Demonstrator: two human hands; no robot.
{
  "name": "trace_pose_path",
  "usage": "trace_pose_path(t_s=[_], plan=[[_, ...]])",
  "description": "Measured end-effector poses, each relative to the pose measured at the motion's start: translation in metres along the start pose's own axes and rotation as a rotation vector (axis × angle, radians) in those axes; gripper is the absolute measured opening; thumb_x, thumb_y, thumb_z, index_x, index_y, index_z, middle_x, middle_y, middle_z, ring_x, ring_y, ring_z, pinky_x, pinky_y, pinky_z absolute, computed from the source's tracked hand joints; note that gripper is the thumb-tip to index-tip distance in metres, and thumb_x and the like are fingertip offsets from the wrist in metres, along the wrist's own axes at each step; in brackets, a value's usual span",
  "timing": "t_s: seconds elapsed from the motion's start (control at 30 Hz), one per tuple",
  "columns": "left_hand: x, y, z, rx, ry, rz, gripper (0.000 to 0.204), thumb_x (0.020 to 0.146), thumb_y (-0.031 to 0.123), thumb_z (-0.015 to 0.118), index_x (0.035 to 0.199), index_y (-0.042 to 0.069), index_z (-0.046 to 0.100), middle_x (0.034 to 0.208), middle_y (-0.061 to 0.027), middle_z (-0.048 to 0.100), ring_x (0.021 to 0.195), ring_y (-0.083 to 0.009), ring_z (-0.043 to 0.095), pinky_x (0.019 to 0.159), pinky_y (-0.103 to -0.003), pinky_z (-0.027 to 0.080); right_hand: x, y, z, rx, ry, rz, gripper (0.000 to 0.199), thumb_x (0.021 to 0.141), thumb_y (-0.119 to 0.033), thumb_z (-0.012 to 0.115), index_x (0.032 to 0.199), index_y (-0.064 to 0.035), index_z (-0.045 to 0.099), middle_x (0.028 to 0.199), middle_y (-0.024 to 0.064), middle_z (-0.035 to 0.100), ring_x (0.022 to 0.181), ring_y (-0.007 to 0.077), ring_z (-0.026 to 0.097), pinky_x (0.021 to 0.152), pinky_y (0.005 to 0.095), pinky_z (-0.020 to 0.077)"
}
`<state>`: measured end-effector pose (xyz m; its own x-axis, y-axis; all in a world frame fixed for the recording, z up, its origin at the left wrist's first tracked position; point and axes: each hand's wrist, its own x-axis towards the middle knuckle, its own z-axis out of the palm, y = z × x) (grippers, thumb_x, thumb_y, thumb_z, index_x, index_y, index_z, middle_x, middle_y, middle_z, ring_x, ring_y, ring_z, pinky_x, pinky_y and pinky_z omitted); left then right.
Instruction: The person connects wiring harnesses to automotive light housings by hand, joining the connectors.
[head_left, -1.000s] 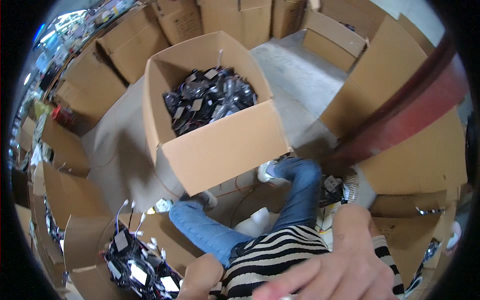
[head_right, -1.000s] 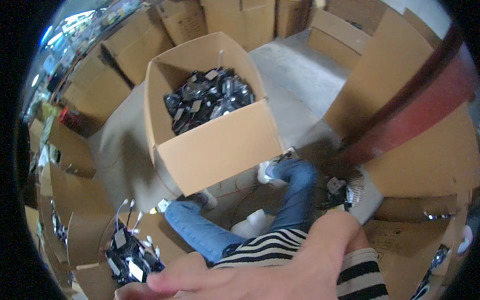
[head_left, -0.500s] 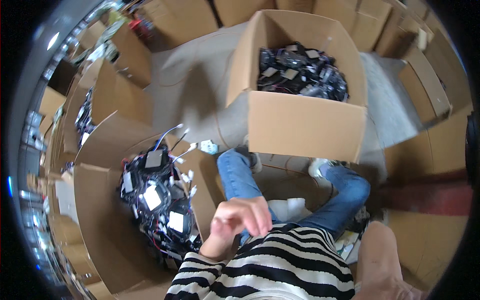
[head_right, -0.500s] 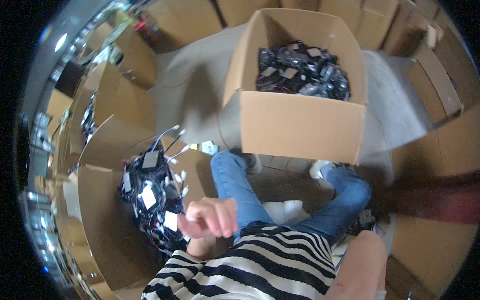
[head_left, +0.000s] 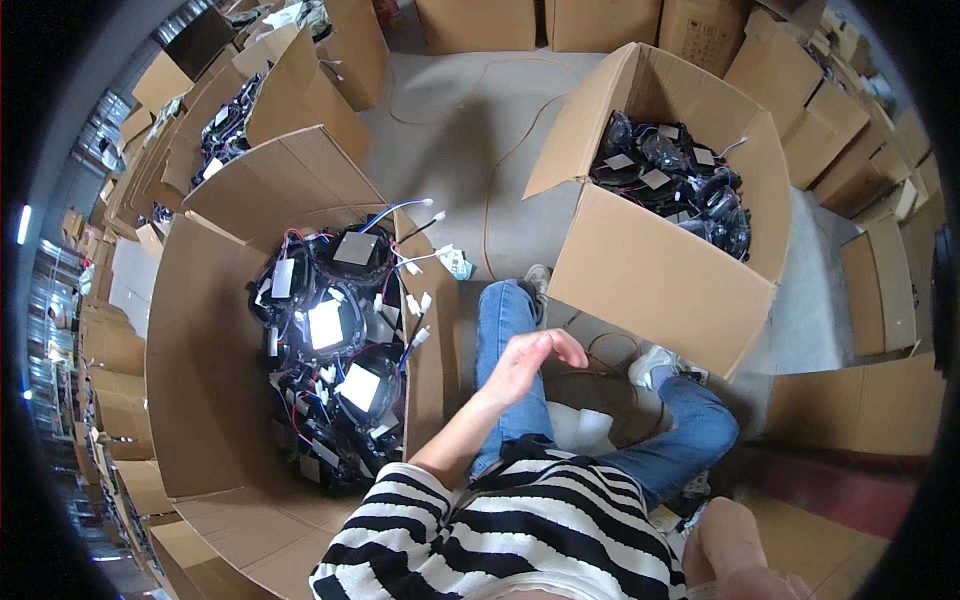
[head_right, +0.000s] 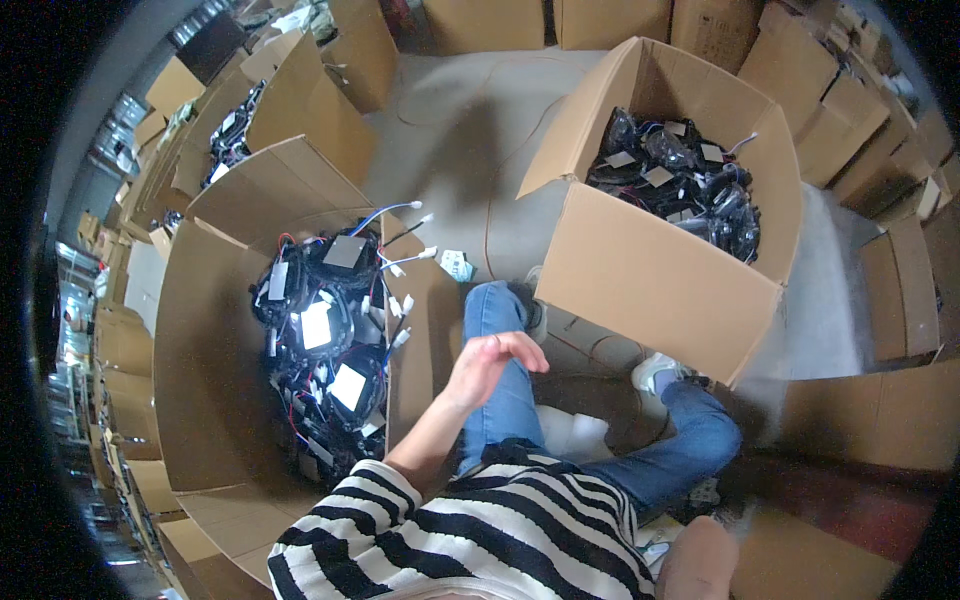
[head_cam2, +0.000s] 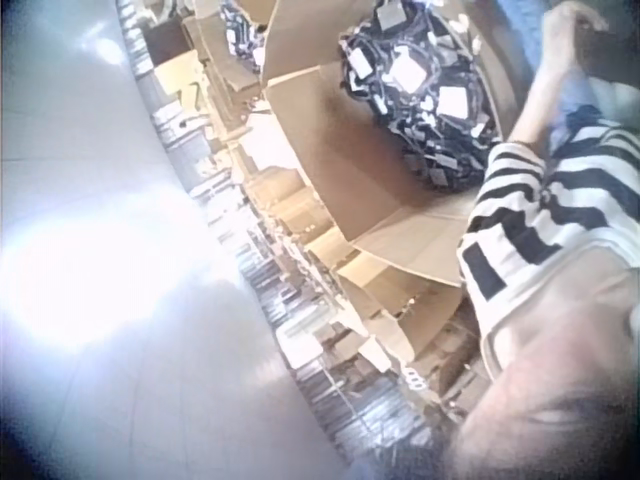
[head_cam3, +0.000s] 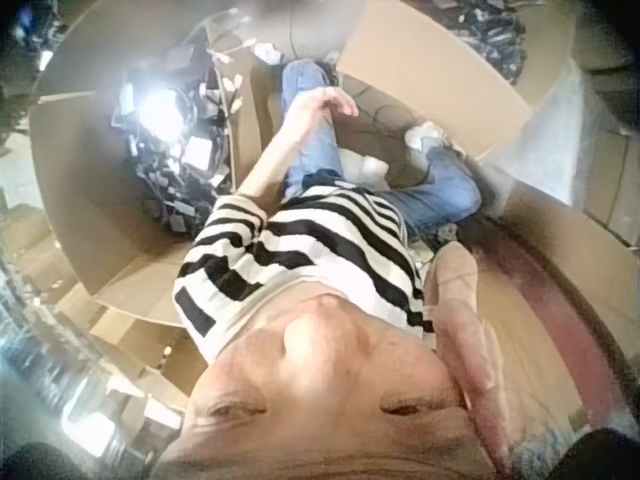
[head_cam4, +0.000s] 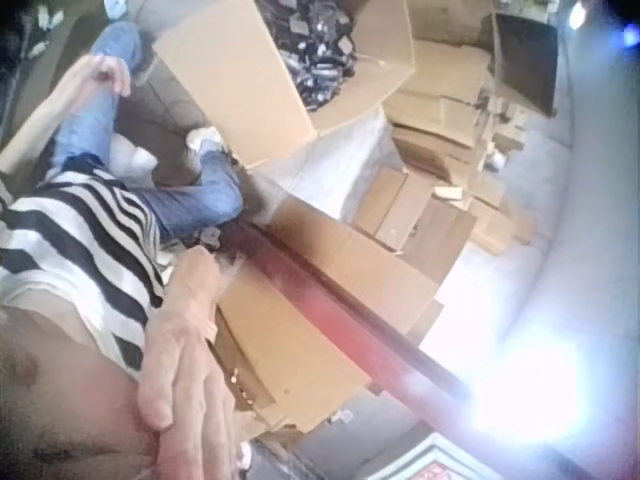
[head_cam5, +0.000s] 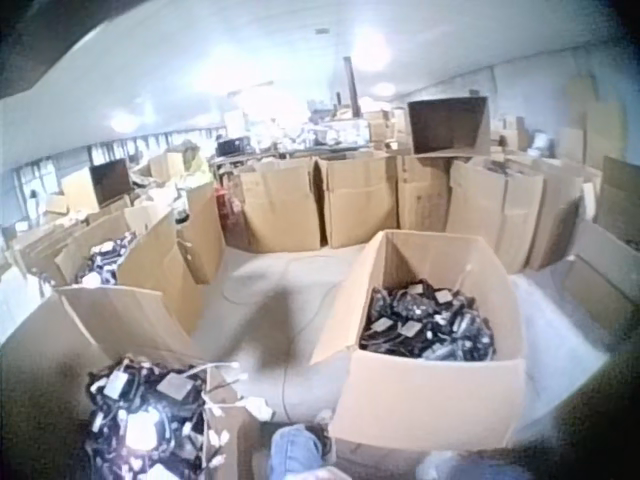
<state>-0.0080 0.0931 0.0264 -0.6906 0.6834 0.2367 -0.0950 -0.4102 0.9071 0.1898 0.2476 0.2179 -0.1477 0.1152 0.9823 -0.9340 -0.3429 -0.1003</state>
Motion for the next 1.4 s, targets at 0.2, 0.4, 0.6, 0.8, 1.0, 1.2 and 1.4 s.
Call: trace_pose_path(t_s=[0.2,0.4,0.6,0.8,1.0,1.2,1.4], plan=[[-0.005,0.003,-0.022,-0.087,0.148,-0.030,0.058,0.089,0.046,0.022,0.078,-0.001,0.055,0.083,-0.0124,0.058,0.078,-0.0180,0.053,0.071,-0.028,0.038,-0.004,0.030,-0.005,-0.152,-0.060,-0.043,0.038,0.088,-0.012,0.038,0.125,-0.0075,0.036,0.127,0.0072,0.040,0.115,0.0134,0.040,0.093,0.0262,0.0302],[-0.002,0.030,-0.011,-0.917,0.158,-0.047,0.081,0.079,0.065,0.020,0.113,-0.004,0.043,0.111,-0.0232,0.048,0.104,-0.0338,0.046,0.089,-0.039,0.035,-0.036,0.017,-0.035,0.154,0.231,0.079,0.039,0.086,-0.041,0.036,0.073,-0.0099,0.057,0.077,0.0034,0.061,0.069,0.0161,0.058,0.072,0.0341,0.0415],[0.002,0.035,0.004,-1.029,0.184,-0.093,0.088,0.076,0.068,0.020,0.126,-0.005,0.026,0.129,-0.0243,0.029,0.118,-0.0359,0.032,0.097,-0.042,0.028,-0.119,0.017,-0.091,0.110,0.839,0.845,0.068,0.083,-0.057,0.022,0.094,0.0002,0.056,0.107,0.0200,0.052,0.101,0.0350,0.047,0.094,0.0466,0.0257],[0.011,0.019,0.008,-0.888,0.163,-0.100,0.087,0.077,0.067,0.021,0.127,-0.005,0.024,0.131,-0.0237,0.026,0.119,-0.0349,0.030,0.098,-0.042,0.026,-0.182,0.015,-0.117,0.012,0.992,0.927,0.070,0.086,-0.051,0.022,0.113,0.0108,0.040,0.114,0.0247,0.046,0.113,0.0326,0.040,0.100,0.0408,0.0223],[-0.013,-0.053,-0.062,0.676,0.383,-0.148,0.062,0.082,0.044,0.041,0.123,-0.002,0.033,0.123,-0.0208,0.039,0.113,-0.0311,0.039,0.094,-0.040,0.028,-0.275,-0.050,-0.157,-1.463,0.529,1.385,0.036,0.089,-0.023,0.036,0.112,0.0042,0.044,0.118,0.0171,0.045,0.110,0.0284,0.042,0.096,0.0356,0.0266],[-0.052,-0.119,-0.085,1.527,0.581,-0.275,0.075,0.073,0.035,0.059,0.128,0.001,0.020,0.129,-0.0263,0.023,0.114,-0.0412,0.032,0.090,-0.043,0.034,-0.338,-0.074,-0.150,-2.010,0.175,1.569,0.046,0.080,-0.027,0.049,0.118,-0.0012,0.041,0.132,0.0188,0.025,0.121,0.0359,0.022,0.096,0.0483,0.0219],[-0.029,-0.109,-0.089,1.461,0.537,-0.449,0.086,0.068,0.036,0.063,0.130,0.004,0.013,0.128,-0.0294,0.020,0.109,-0.0445,0.035,0.088,-0.045,0.036,-0.340,-0.052,-0.155,-2.265,-0.019,1.882,0.049,0.076,-0.033,0.053,0.121,-0.0205,0.040,0.137,0.0118,0.013,0.125,0.0356,0.010,0.085,0.0645,0.0225]])
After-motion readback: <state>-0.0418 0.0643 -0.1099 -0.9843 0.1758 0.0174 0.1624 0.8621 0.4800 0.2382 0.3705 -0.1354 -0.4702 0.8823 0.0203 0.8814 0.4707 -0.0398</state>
